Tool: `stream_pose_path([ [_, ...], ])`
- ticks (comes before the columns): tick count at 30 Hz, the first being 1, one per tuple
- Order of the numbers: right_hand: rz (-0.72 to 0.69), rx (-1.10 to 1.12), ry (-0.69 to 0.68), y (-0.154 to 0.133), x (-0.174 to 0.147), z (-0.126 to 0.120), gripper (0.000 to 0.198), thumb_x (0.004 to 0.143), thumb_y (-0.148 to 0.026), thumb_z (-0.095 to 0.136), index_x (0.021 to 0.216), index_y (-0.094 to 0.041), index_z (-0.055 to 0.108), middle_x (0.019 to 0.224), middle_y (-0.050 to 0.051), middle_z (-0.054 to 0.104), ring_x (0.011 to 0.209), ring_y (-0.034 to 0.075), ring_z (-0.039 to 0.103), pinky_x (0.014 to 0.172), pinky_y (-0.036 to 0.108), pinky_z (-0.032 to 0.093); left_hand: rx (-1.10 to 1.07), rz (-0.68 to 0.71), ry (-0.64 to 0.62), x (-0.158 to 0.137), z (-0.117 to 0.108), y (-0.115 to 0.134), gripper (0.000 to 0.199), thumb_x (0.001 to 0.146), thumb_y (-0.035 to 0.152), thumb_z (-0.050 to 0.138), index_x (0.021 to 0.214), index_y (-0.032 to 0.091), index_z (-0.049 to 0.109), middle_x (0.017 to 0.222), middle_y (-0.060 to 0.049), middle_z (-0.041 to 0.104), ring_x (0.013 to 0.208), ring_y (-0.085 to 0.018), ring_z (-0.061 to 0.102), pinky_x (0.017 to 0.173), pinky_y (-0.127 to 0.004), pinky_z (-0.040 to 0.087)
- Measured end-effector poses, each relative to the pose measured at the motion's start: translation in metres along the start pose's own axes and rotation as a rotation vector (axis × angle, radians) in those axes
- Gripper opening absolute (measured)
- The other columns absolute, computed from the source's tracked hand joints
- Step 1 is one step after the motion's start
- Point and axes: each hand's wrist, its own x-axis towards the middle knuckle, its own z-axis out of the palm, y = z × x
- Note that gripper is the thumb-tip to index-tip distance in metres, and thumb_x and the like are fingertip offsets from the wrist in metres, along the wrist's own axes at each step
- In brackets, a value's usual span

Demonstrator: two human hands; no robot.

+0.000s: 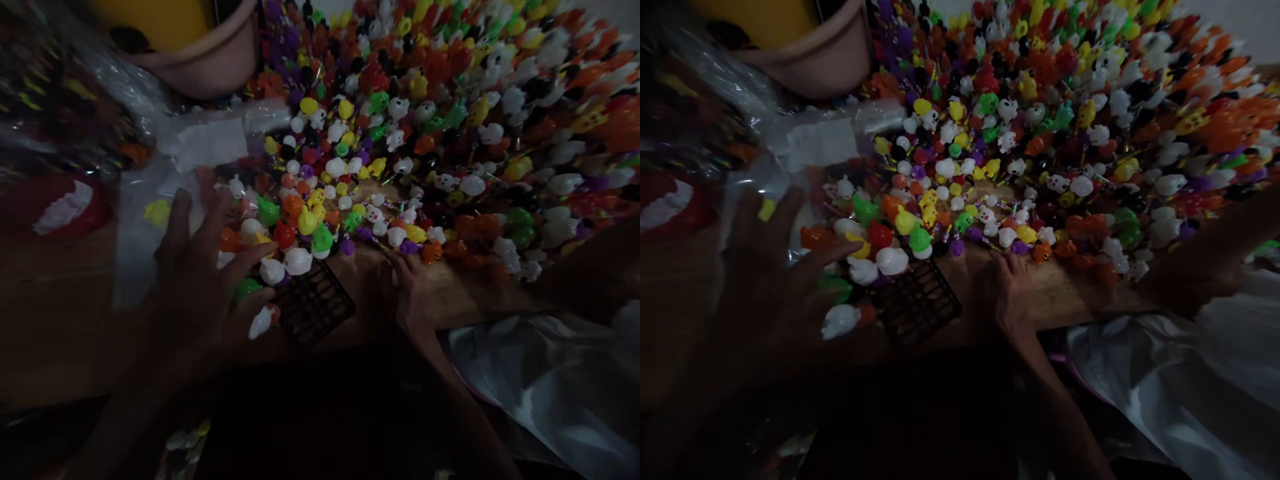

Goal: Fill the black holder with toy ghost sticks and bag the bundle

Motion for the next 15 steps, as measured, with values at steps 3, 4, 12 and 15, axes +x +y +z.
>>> stream_pose_path([
  [3, 0.025, -0.032, -0.080, 0.008, 0.016, 0.005, 0.035, 0.098, -0.023, 0.046, 0.125, -0.018, 0.067, 0.117, 0.013, 0.069, 0.102, 0.026, 0.063, 0.087, 0.039, 0.053, 0.005, -0.022, -0.038, 0.004, 0.013, 0.000, 0.025, 0.095, 0.043, 0.052, 0.107, 0.033, 0.071, 0.166, 0.017, 0.023, 0.156, -0.037, 0.012, 0.131, -0.056, 0.008],
  [4, 0.031, -0.060, -0.109, 0.008, 0.020, 0.009, 0.036, 0.097, -0.023, 0.046, 0.127, -0.017, 0.066, 0.118, 0.014, 0.069, 0.102, 0.026, 0.063, 0.085, 0.039, 0.053, -0.001, -0.043, -0.040, 0.003, 0.015, 0.000, 0.026, 0.097, 0.043, 0.049, 0.103, 0.032, 0.071, 0.165, 0.016, 0.027, 0.156, -0.036, 0.015, 0.131, -0.055, 0.011],
  [12, 0.039, -0.177, -0.096, 0.010, 0.020, 0.030, 0.035, 0.100, -0.023, 0.044, 0.126, -0.015, 0.064, 0.120, 0.014, 0.066, 0.102, 0.026, 0.061, 0.081, 0.036, 0.049, -0.022, -0.050, -0.041, 0.000, 0.017, -0.003, 0.031, 0.101, 0.039, 0.044, 0.098, 0.027, 0.072, 0.160, 0.008, 0.040, 0.154, -0.032, 0.026, 0.128, -0.055, 0.023],
  [15, 0.017, -0.140, -0.086, 0.011, 0.019, 0.029, 0.032, 0.100, -0.026, 0.043, 0.121, -0.014, 0.066, 0.114, 0.014, 0.066, 0.098, 0.026, 0.060, 0.081, 0.036, 0.049, -0.010, 0.007, -0.013, 0.001, 0.019, -0.005, 0.032, 0.101, 0.039, 0.046, 0.096, 0.023, 0.073, 0.160, 0.003, 0.041, 0.152, -0.034, 0.029, 0.126, -0.056, 0.026],
])
